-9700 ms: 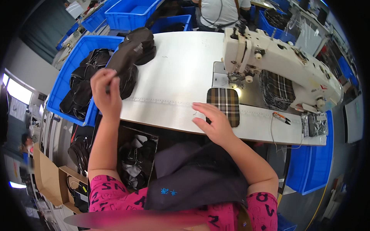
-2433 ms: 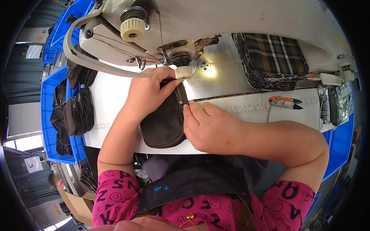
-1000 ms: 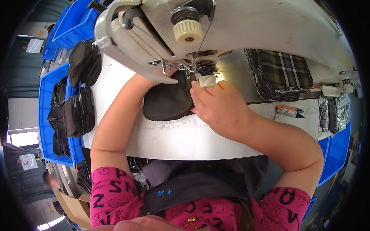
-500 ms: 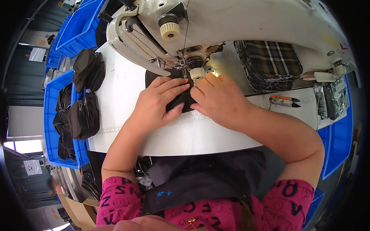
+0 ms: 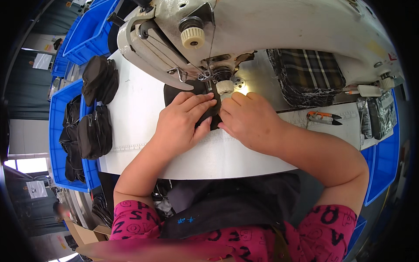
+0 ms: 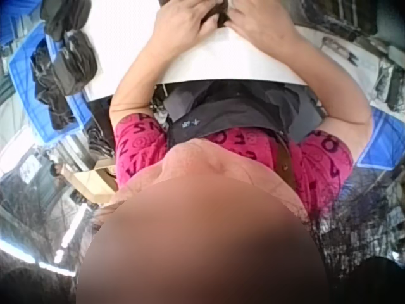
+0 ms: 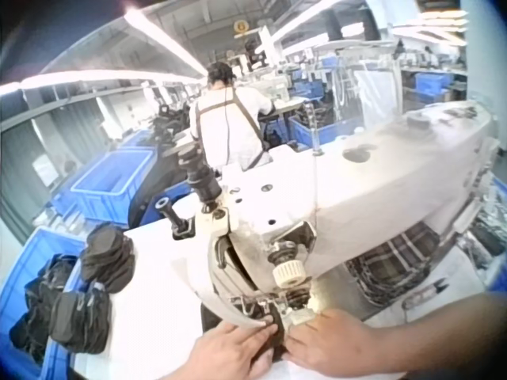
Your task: Sewing a small black leather or fabric pouch using an industrial sewing machine.
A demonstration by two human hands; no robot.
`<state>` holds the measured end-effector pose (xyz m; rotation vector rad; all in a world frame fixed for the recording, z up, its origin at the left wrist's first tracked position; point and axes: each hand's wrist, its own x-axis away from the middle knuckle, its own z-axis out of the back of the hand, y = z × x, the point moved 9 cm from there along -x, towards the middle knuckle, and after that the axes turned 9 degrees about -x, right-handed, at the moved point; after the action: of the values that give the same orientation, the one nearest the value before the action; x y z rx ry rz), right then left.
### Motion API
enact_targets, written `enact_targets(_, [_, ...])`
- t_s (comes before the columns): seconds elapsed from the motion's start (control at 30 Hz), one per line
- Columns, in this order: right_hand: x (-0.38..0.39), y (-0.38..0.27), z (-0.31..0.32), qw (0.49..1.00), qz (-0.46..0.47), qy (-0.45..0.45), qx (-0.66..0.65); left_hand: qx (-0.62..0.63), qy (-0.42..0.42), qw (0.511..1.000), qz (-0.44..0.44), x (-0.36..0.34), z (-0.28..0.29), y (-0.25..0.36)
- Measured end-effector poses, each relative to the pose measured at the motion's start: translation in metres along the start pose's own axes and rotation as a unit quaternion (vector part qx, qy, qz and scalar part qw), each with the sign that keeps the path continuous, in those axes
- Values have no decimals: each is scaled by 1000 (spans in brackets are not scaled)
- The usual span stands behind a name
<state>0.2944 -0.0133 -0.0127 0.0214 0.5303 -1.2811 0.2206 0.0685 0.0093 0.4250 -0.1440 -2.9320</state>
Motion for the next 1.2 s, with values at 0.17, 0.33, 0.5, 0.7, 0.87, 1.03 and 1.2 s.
enact_targets(0.17, [0,2,0,1000,-9,3,5,-2,28,1000,-14,-6,2,0])
enact_targets(0.33, [-6,3,-1,1000,-28,4,-10,10,20,1000,-5,-9,-3,-17])
enact_targets(0.5, [-4,5,1,999,-28,-7,-20,43,25,999,-6,-10,-2,-19])
enact_targets(0.7, [-2,4,1,999,-14,-15,-39,45,16,999,-1,-10,-4,-22])
enact_targets(0.87, [-2,5,-1,999,-25,-27,-38,48,7,999,14,-10,-8,-23])
enact_targets(1.03, [-5,10,-2,998,-44,-24,-32,34,27,999,16,-14,-7,-29])
enact_targets(1.2, [-6,14,-1,997,-63,-28,-29,54,7,998,10,-16,-4,-33])
